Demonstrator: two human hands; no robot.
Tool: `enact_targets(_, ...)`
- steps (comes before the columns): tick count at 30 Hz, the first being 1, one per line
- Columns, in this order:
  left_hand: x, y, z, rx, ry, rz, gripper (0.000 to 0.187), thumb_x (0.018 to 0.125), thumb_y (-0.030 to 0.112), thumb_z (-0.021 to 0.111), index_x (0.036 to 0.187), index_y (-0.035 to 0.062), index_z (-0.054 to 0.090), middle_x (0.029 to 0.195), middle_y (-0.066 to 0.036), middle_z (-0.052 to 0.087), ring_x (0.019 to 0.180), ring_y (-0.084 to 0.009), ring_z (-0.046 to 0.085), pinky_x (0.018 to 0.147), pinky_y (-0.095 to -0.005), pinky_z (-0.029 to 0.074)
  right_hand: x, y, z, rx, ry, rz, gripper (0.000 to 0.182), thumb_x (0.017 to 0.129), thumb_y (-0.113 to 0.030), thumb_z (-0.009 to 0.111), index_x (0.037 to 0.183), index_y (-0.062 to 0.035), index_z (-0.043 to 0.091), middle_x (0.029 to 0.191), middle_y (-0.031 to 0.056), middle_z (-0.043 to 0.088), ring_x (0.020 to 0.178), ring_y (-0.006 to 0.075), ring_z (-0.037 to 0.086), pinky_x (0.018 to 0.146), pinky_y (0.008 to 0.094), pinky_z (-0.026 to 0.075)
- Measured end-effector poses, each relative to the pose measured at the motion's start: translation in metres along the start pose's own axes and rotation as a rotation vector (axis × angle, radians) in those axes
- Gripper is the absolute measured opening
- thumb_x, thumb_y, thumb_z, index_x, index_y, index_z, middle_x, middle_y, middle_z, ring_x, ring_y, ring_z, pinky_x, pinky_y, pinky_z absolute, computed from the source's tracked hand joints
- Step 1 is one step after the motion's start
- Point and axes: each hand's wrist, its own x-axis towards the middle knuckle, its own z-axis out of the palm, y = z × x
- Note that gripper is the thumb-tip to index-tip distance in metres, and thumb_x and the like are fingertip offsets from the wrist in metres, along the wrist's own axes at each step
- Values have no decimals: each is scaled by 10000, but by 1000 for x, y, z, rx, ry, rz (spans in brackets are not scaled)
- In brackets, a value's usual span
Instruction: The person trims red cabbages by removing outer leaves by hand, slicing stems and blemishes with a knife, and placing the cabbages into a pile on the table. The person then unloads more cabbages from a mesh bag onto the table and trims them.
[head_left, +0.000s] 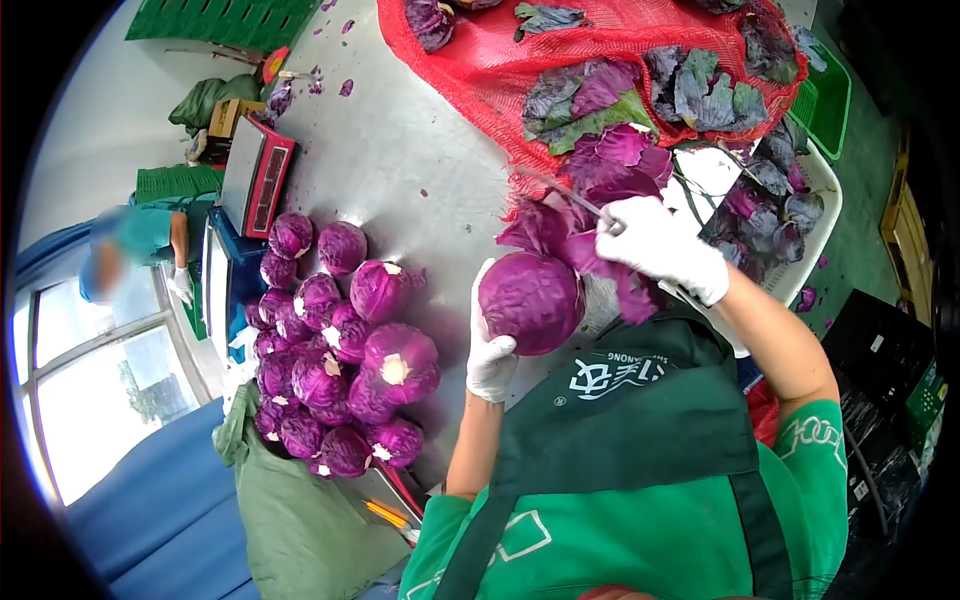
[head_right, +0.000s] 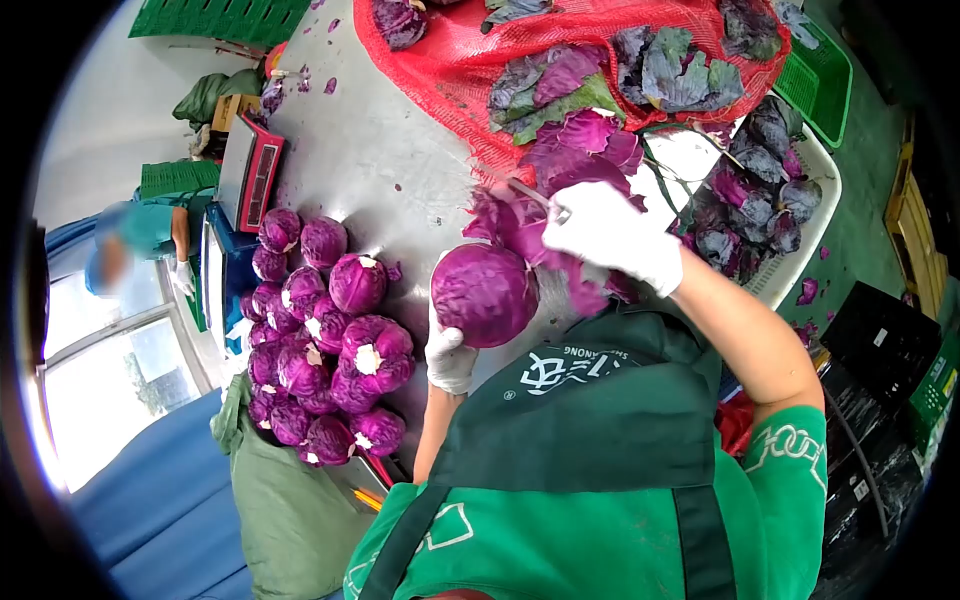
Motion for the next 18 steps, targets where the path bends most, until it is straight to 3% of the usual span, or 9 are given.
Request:
enact_targets(2,-7,-11,-23,-119,38,-55,1091,622,289,853,1536,89,291,1499,-135,423,1375,-346,437,1183,-513,330,2,9,-21,-149,70,92,247,765,-246,662,860,-19,688,766,115,694,703,184,658,665,329,517)
enact_targets(3,-9,-15,-33,-240,74,-109,1055,659,378,834,1532,106,308,1522,-131,407,1387,-358,417,1187,-540,312,6,33,-33,-87,174,-29,207,759,-223,627,800,-31,691,708,157,644,664,280,639,665,374,516)
enact_targets(4,-9,-21,-42,-240,43,-48,1011,708,493,794,1529,138,322,1539,-124,389,1408,-366,383,1199,-580,269,12,45,-45,-259,349,72,192,777,-214,630,815,-38,694,688,147,624,670,312,639,677,385,523)
enact_targets(5,-9,-20,-39,-238,47,-31,1011,708,493,794,1529,138,322,1539,-124,389,1408,-366,383,1199,-580,269,17,71,-54,-596,569,-28,196,803,-225,652,865,-44,697,731,133,624,753,316,649,704,386,531)
enact_targets(7,-3,-18,-30,-247,73,37,1001,723,570,772,1524,156,337,1545,-121,376,1425,-361,357,1210,-580,244,5,29,-54,-570,748,-198,240,831,-265,677,943,-55,707,902,122,653,870,295,647,750,381,537)
enact_targets(11,11,-13,-13,-297,16,-59,1014,729,610,757,1532,171,322,1551,-125,364,1436,-358,340,1213,-575,239,-8,-35,-9,251,2,-309,340,801,-201,789,1091,-47,699,1171,77,574,1001,227,592,832,348,495)
enact_targets(13,15,-11,-2,-390,-46,-102,924,815,614,663,1539,163,308,1552,-127,371,1434,-354,355,1201,-566,267,-6,-39,15,190,-54,-506,447,750,-201,838,1114,-41,633,1091,71,539,919,201,549,793,335,463)
enact_targets(16,20,-12,8,-392,-6,-111,831,911,626,525,1549,154,279,1552,-136,373,1435,-350,364,1191,-553,294,0,-36,22,112,-47,-440,553,763,-327,825,1163,-45,568,1078,127,558,1019,300,574,911,408,474)
enact_targets(18,20,-12,12,-504,-54,-176,844,908,653,507,1546,149,282,1549,-144,372,1432,-356,360,1178,-560,295,0,-40,16,134,-98,-353,502,780,-319,809,1110,-35,559,1007,125,538,951,277,564,861,396,467)
